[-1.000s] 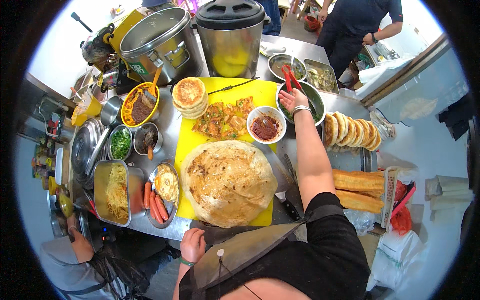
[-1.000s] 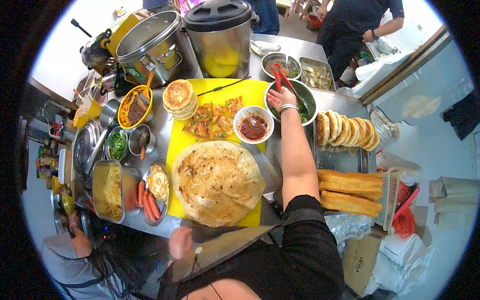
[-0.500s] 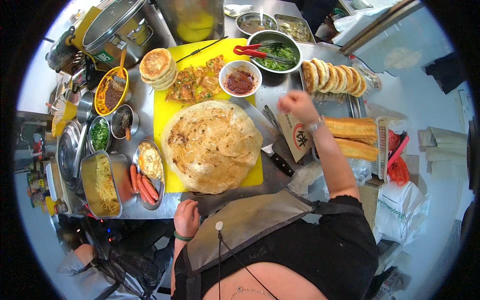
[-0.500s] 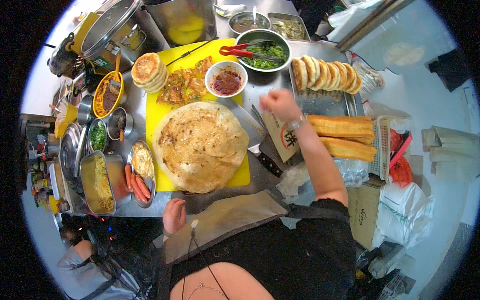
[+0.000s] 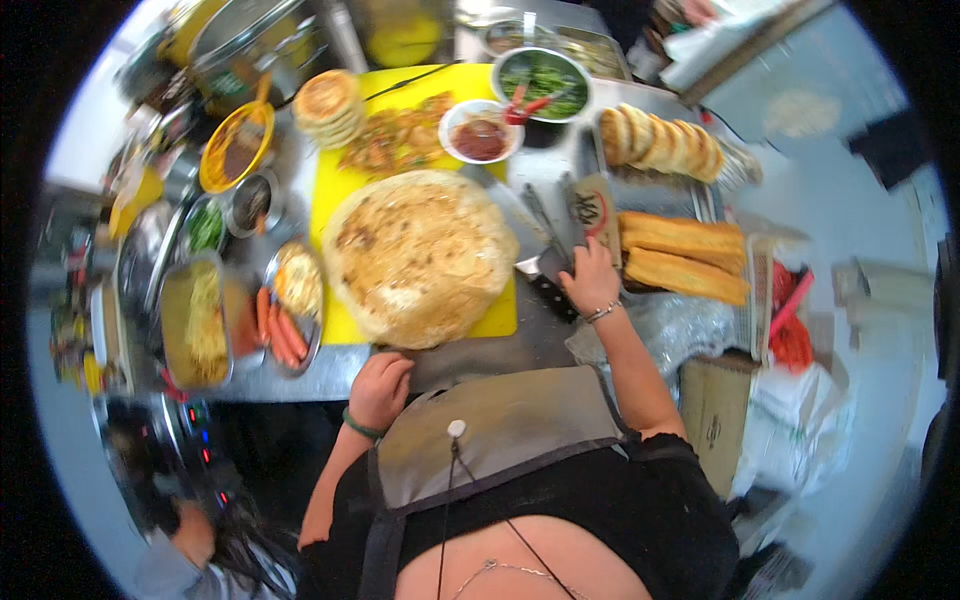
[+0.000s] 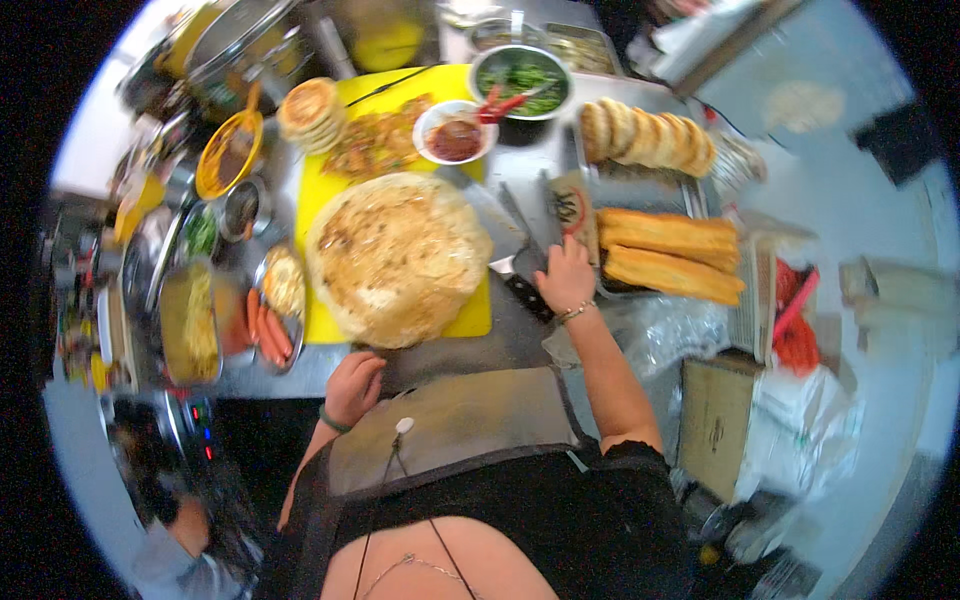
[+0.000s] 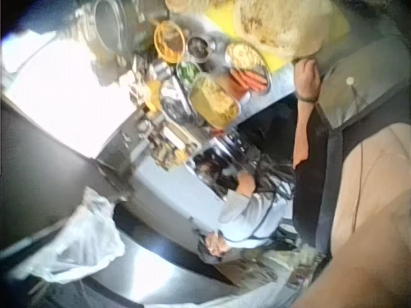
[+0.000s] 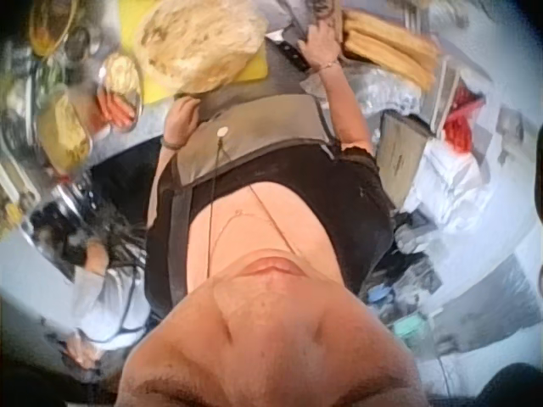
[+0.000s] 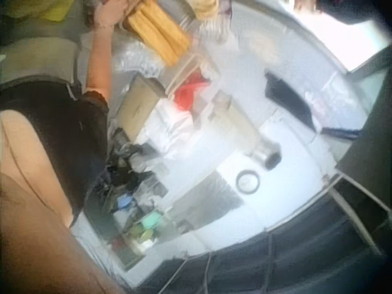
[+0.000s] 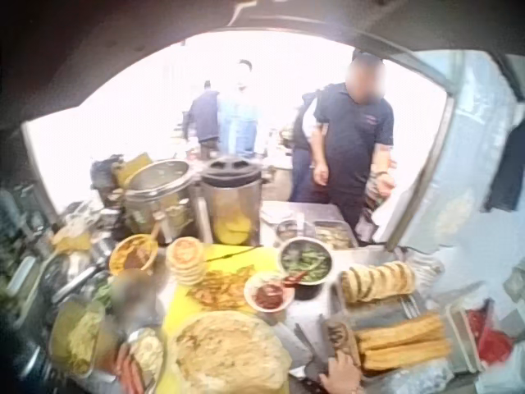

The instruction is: The person assembles a wrap by spreading sauce on a flatbread, adding shredded vegetables, a fried egg, and a sausage, then folding and rolling it into a cylindrical shape. The finished wrap is placed into a plastic bag for takeaway.

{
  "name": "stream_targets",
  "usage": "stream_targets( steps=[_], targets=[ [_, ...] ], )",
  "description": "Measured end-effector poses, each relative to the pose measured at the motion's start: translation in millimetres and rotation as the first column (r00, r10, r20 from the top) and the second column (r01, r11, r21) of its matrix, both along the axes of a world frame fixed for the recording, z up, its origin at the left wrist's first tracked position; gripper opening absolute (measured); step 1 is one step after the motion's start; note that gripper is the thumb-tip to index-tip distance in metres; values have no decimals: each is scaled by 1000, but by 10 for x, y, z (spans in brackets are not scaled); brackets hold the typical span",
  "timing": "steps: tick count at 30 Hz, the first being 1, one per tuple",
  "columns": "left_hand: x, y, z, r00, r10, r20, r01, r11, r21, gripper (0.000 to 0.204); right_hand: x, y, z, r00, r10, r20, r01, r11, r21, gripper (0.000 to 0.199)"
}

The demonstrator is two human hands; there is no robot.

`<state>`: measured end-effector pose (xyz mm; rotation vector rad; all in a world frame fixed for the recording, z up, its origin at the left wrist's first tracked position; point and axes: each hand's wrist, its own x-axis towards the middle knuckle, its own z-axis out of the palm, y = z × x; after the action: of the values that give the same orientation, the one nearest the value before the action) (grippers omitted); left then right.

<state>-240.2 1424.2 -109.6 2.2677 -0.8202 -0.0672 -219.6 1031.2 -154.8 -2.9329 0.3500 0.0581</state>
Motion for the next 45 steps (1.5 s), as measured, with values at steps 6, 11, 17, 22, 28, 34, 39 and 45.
stream_targets(
  steps=[6, 11, 17, 22, 28, 34, 39, 45],
  targets=[
    [-98, 174, -49, 1000, -26, 1, 26, 1000, 8, 18, -29, -253, -175, 961, 89, 262, -129, 982, 140, 21],
    [-261, 625, 14, 944, 303, 129, -300, 953, -38, 16, -20, -194, 159, 953, 79, 292, -231, 814, 533, 16],
    [-297, 1383, 42, 494, 865, -84, -828, 440, -347, 9, 467, 1162, 1320, 918, 376, 126, -314, 493, 811, 42],
    [-48, 2141, -262, 281, 879, -385, -825, 16, -565, 14, 1453, 2860, 2244, 524, 851, 36, -750, 442, 491, 63],
    [312, 2345, -269, 297, 892, -341, -854, 89, -512, 21, 2518, 4723, 2153, 213, 728, -652, -939, 336, 69, 31],
    [286, 2452, -226, 289, 933, -215, -876, 167, -453, 29, 2726, 5451, 2055, 142, 514, -846, -896, 429, 111, 33],
    [314, 2444, -204, 321, 907, -273, -865, 163, -475, 31, 2847, 5304, 1742, 137, 531, -836, -810, 546, 214, 33],
    [334, 2430, -290, 311, 893, -324, -863, 122, -490, 30, 2677, 5483, 1650, 142, 588, -796, -860, 472, 195, 24]
  ],
)
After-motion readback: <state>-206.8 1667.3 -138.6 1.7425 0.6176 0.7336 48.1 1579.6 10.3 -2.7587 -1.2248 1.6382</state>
